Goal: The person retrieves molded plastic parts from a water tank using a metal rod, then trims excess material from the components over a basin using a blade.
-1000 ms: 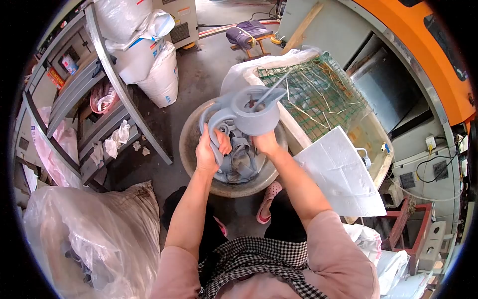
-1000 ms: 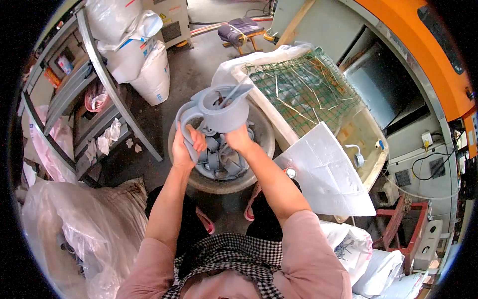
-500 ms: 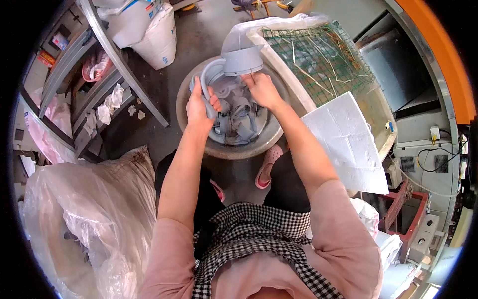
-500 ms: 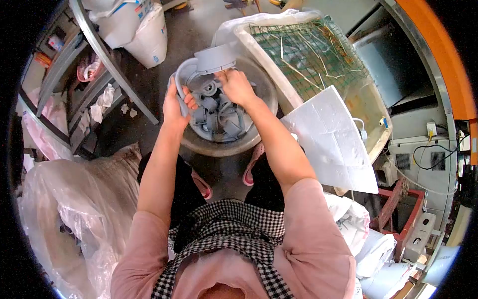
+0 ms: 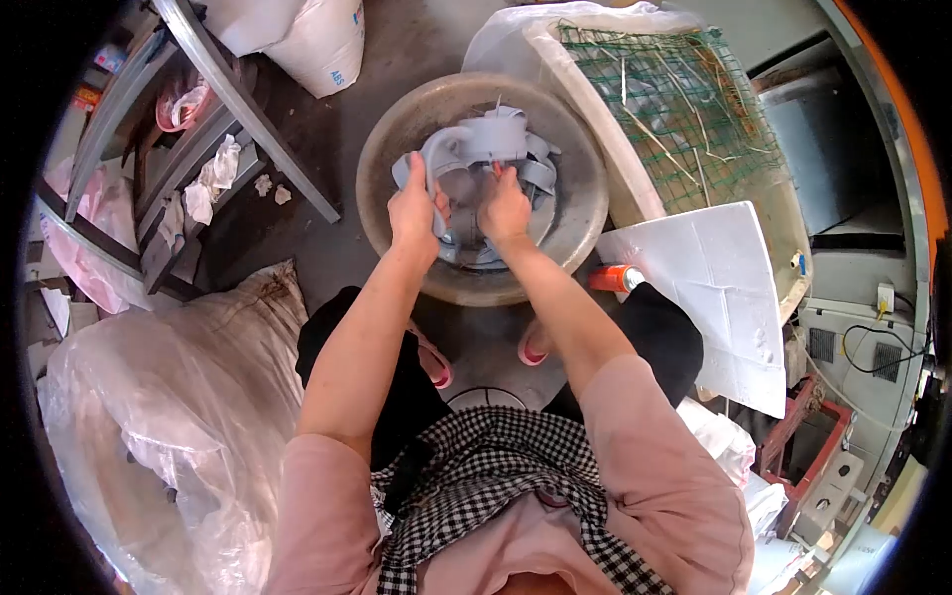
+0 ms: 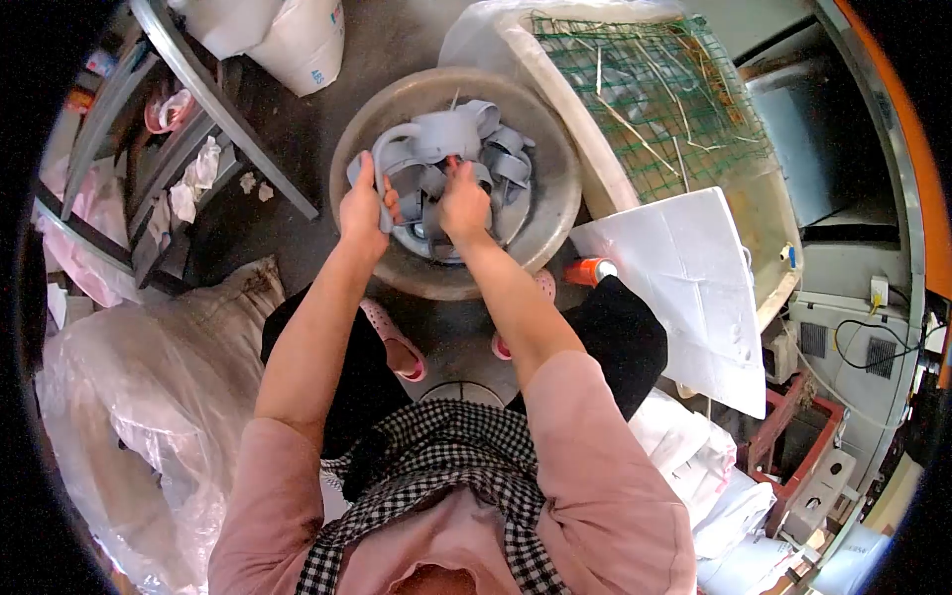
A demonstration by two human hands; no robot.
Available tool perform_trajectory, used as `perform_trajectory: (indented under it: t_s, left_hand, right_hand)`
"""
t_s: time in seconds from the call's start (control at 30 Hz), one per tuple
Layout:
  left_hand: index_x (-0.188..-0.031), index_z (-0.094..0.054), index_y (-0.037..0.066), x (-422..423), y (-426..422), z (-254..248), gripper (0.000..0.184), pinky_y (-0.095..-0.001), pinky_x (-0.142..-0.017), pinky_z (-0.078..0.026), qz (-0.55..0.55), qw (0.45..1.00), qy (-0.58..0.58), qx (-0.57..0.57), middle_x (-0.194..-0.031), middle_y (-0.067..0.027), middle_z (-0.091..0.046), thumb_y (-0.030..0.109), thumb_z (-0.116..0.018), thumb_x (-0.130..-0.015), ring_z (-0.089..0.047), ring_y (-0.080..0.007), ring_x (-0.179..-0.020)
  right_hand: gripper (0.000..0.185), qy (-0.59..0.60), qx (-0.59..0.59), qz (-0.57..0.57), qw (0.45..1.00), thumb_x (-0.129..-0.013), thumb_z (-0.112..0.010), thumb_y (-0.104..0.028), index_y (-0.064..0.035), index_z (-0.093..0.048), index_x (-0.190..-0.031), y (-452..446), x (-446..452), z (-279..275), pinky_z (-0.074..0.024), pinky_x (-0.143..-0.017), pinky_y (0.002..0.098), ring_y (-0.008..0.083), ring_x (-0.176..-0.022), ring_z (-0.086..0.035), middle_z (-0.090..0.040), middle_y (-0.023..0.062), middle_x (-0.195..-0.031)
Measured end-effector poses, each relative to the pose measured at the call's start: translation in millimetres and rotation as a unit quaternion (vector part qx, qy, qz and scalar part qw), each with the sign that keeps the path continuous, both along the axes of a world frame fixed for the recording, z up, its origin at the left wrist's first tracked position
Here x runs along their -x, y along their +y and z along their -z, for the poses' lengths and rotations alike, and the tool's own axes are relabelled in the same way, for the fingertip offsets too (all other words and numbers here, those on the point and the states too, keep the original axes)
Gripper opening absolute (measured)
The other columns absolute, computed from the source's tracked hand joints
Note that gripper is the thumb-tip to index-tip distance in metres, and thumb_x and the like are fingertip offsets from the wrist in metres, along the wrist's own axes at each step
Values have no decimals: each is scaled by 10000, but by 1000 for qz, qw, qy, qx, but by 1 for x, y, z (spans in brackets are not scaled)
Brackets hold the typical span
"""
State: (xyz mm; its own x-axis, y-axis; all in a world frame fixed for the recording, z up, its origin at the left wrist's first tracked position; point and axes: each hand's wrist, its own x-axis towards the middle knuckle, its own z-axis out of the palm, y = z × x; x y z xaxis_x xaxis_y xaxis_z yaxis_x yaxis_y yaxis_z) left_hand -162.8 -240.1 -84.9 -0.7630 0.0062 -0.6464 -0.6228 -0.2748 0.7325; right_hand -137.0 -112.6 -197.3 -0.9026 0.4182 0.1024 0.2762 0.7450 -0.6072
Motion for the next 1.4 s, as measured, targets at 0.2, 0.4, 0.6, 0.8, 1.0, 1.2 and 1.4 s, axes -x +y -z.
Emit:
perform_trajectory:
  t_s: [0.2, 0.4, 0.6, 0.8, 1.0, 1.2, 1.4]
  left_hand:
    - [-695, -454, 94, 19, -9, -13, 487, -298, -467, -320, -50, 998, 16, -28, -514, -17, -401, 549, -482, -865, -382, -146, -452]
    - [-670, -495, 79, 14, -6, -13, 460, -263, -451, -305, -46, 992, 76, 93, -522, 4, -430, 491, -520, -874, -383, -107, -456]
    - [-649, -548, 46, 19, -6, 6, 374, -238, -452, -275, 19, 945, 262, 193, -544, 42, -437, 344, -599, -869, -376, -50, -491]
    - [-657, -545, 23, 10, -13, -14, 426, -258, -499, -332, 100, 956, 255, 107, -561, 0, -488, 368, -525, -907, -428, -89, -525]
    - [-683, -546, 15, -3, -28, -9, 416, -246, -549, -350, 123, 937, 328, -10, -602, -19, -511, 340, -481, -933, -449, -92, -559]
    - [-666, -520, 25, -14, -36, -25, 440, -275, -572, -365, 147, 914, 374, 66, -595, -36, -515, 328, -398, -961, -465, -123, -569]
    - [-728, -581, 15, -20, -42, -27, 316, -251, -537, -359, 187, 864, 443, 149, -611, 1, -538, 280, -549, -897, -472, -83, -562]
  right_hand:
    - [357, -97, -28, 11, 995, -787, -613, -210, -23, -448, -1042, 11, -35, 85, -441, -754, 468, 384, -901, -530, -508, 184, -952]
    - [346, -168, -202, -35, 964, -746, -648, -216, -23, -477, -976, 23, -76, 153, -445, -775, 434, 340, -930, -542, -514, 122, -971]
    - [444, -194, -222, -34, 955, -663, -725, -190, -35, -463, -986, 37, -68, 178, -461, -772, 428, 332, -927, -564, -553, 136, -965]
    - [358, -259, 81, -30, 962, -721, -552, -50, -7, -441, -1059, 72, -31, 85, -430, -813, 482, 423, -980, -540, -574, 230, -1028]
    - [269, -60, 122, -42, 990, -746, -502, -185, -6, -571, -933, 112, 17, -10, -433, -820, 459, 407, -926, -568, -607, 252, -900]
    - [411, -27, 255, 11, 967, -715, -660, -328, 27, -617, -919, 137, 6, -148, -452, -797, 367, 285, -881, -621, -652, 176, -888]
    - [689, 70, 257, -106, 958, -704, -694, -491, -12, -527, -1171, 107, -15, -179, -403, -899, 308, 232, -1019, -565, -609, 154, -1083]
